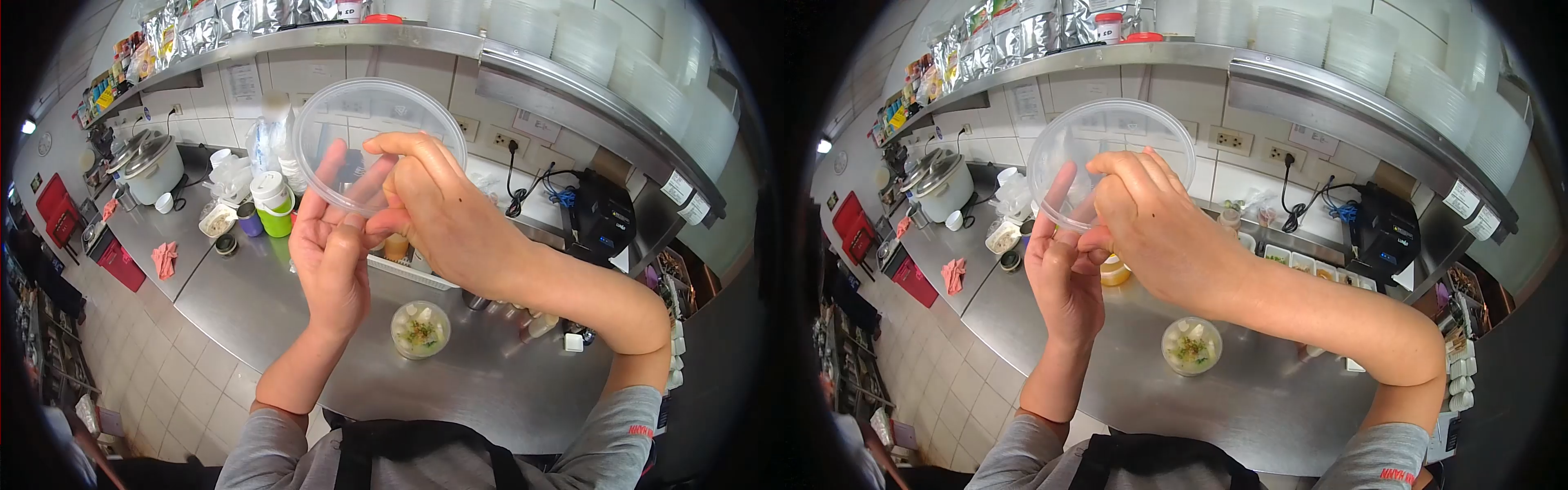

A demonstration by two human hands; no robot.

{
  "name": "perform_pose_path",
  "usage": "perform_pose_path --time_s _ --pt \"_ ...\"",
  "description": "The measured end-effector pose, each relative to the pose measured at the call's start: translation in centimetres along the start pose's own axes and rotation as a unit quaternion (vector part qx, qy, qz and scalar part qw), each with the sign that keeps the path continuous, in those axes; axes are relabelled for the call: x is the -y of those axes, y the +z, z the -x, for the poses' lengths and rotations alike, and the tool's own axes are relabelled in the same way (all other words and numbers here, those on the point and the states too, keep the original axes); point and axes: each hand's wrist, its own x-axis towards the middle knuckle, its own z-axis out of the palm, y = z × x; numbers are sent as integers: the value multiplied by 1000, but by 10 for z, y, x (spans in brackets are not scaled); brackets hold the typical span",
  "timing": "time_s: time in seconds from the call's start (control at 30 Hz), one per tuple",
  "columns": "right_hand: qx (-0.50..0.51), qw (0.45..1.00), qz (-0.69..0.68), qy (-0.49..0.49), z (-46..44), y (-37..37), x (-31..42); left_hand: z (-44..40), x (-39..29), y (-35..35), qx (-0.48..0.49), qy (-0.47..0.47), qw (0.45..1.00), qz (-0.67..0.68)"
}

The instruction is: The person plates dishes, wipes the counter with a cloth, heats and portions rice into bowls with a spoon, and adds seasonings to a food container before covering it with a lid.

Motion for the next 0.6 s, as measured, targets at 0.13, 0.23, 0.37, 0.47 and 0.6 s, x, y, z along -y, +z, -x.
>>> perform_pose_path --time_s 0.13,0.23,0.37,0.47,0.6 --pt "-38 999 -15 -12 -8 3 0 1 1 -9 -34 -6 999 -23" --pt "-95 995 -30 21 -22 -15 -2 -1 2 -12 -60 -13 998 0" --pt "-231 952 200 31 -39 -79 -30 -7 14 -43 -121 -43 992 11" --pt "-264 889 341 155 -38 -122 -66 0 35 -95 -165 -54 984 -39" --pt "-86 846 415 323 6 -168 -111 38 81 -168 -200 -46 952 -229"
